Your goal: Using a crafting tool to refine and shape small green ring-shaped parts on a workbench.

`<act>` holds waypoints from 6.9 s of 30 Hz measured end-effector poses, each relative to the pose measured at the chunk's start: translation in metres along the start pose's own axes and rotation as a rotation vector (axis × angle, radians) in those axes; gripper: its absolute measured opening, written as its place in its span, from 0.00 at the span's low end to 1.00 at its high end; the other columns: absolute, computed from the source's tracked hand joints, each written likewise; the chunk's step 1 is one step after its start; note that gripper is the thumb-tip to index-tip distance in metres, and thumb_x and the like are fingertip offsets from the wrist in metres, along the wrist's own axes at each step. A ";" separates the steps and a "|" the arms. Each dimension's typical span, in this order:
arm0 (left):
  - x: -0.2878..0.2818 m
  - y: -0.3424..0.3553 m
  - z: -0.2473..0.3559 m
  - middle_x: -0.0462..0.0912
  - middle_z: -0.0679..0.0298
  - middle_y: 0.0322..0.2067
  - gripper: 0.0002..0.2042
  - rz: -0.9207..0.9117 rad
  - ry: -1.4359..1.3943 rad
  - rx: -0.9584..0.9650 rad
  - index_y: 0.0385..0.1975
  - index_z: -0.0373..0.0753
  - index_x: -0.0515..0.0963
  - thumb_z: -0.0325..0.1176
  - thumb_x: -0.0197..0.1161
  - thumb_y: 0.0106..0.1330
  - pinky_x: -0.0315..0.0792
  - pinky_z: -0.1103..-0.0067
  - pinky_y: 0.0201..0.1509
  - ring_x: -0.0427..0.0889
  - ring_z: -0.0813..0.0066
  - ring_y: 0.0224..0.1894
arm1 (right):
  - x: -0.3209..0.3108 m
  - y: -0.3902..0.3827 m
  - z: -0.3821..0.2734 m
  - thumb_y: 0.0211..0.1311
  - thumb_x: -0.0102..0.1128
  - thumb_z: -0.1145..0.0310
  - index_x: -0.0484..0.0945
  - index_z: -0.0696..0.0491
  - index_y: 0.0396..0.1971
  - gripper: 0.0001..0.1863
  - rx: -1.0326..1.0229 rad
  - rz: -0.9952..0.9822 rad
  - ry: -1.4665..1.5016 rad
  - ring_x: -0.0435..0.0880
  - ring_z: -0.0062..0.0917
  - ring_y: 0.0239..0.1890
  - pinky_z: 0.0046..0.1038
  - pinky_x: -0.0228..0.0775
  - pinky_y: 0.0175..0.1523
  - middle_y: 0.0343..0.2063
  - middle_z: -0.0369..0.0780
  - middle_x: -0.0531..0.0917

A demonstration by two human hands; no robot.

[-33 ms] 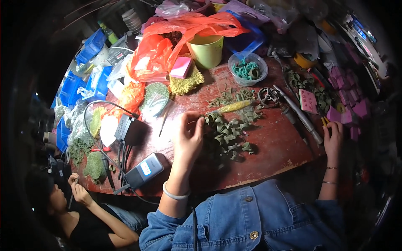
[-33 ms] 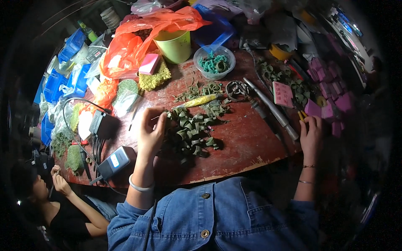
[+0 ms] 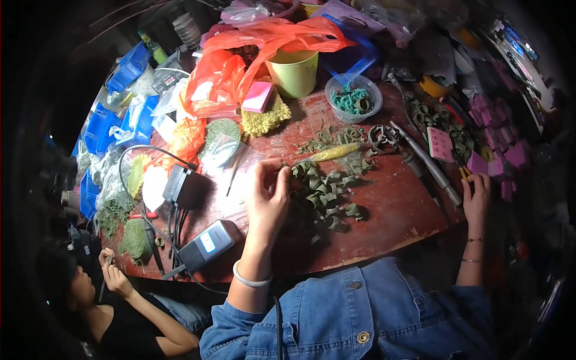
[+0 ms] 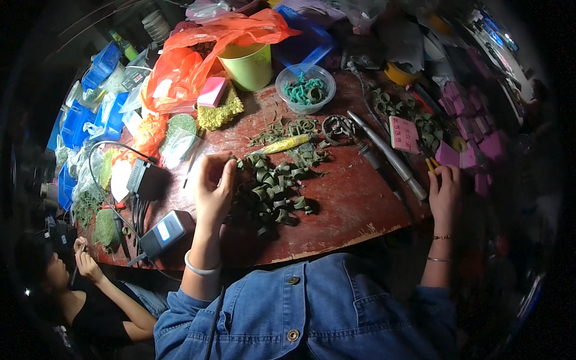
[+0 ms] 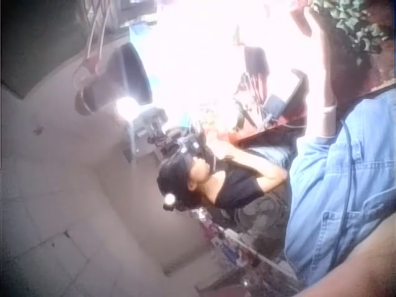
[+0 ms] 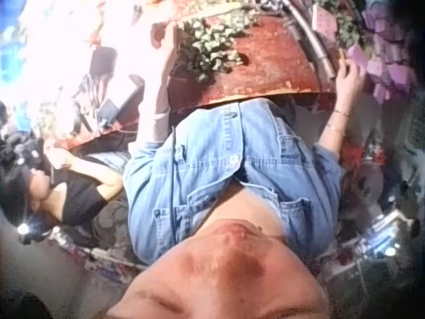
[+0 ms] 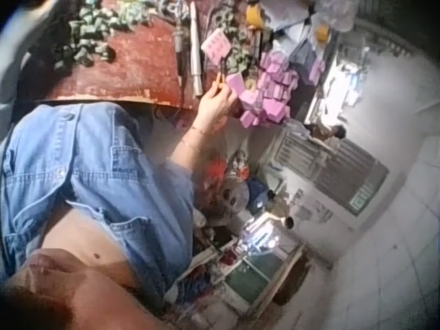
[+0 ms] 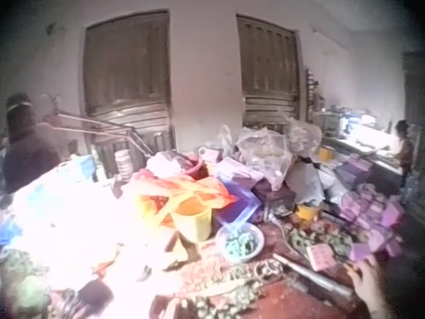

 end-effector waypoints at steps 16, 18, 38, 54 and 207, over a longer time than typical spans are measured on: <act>0.004 -0.005 0.010 0.74 0.58 0.49 0.10 -0.032 -0.348 0.086 0.44 0.30 0.77 0.17 0.64 0.63 0.77 0.82 0.51 0.80 0.77 0.43 | 0.010 -0.009 -0.004 0.69 0.58 0.66 0.71 0.57 0.37 0.10 0.031 0.161 -0.019 0.77 0.39 0.43 0.38 0.71 0.47 0.41 0.44 0.74; 0.002 -0.005 0.016 0.74 0.58 0.50 0.11 -0.060 -0.389 0.080 0.46 0.29 0.77 0.17 0.63 0.64 0.78 0.81 0.52 0.80 0.76 0.45 | 0.010 -0.009 -0.003 0.69 0.58 0.65 0.71 0.57 0.37 0.11 0.027 0.160 -0.014 0.77 0.39 0.44 0.38 0.71 0.47 0.41 0.44 0.74; 0.004 -0.004 0.016 0.72 0.61 0.51 0.10 -0.219 -0.798 -0.060 0.42 0.36 0.70 0.15 0.56 0.67 0.75 0.72 0.59 0.76 0.66 0.58 | 0.016 -0.012 0.007 0.72 0.54 0.59 0.71 0.56 0.40 0.13 0.122 0.072 -0.038 0.77 0.40 0.46 0.41 0.71 0.46 0.46 0.43 0.73; 0.004 -0.004 0.025 0.78 0.57 0.49 0.15 -0.239 -0.842 -0.154 0.53 0.33 0.70 0.20 0.60 0.67 0.77 0.74 0.54 0.80 0.64 0.54 | 0.016 -0.010 0.005 0.72 0.55 0.61 0.71 0.57 0.38 0.13 0.130 0.080 -0.004 0.76 0.41 0.47 0.41 0.69 0.50 0.44 0.45 0.72; 0.021 -0.141 0.277 0.75 0.30 0.50 0.12 -1.321 -1.140 0.415 0.34 0.28 0.82 0.35 0.64 0.67 0.79 0.56 0.48 0.79 0.33 0.49 | 0.003 -0.016 0.004 0.56 0.67 0.71 0.71 0.55 0.30 0.11 0.095 0.371 0.209 0.74 0.42 0.43 0.41 0.66 0.48 0.38 0.44 0.73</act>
Point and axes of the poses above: each hand's wrist, its own y-axis towards the middle knuckle, its own x-axis out of the palm, z = x × y, the point moved 5 cm from there along y, towards the middle knuckle
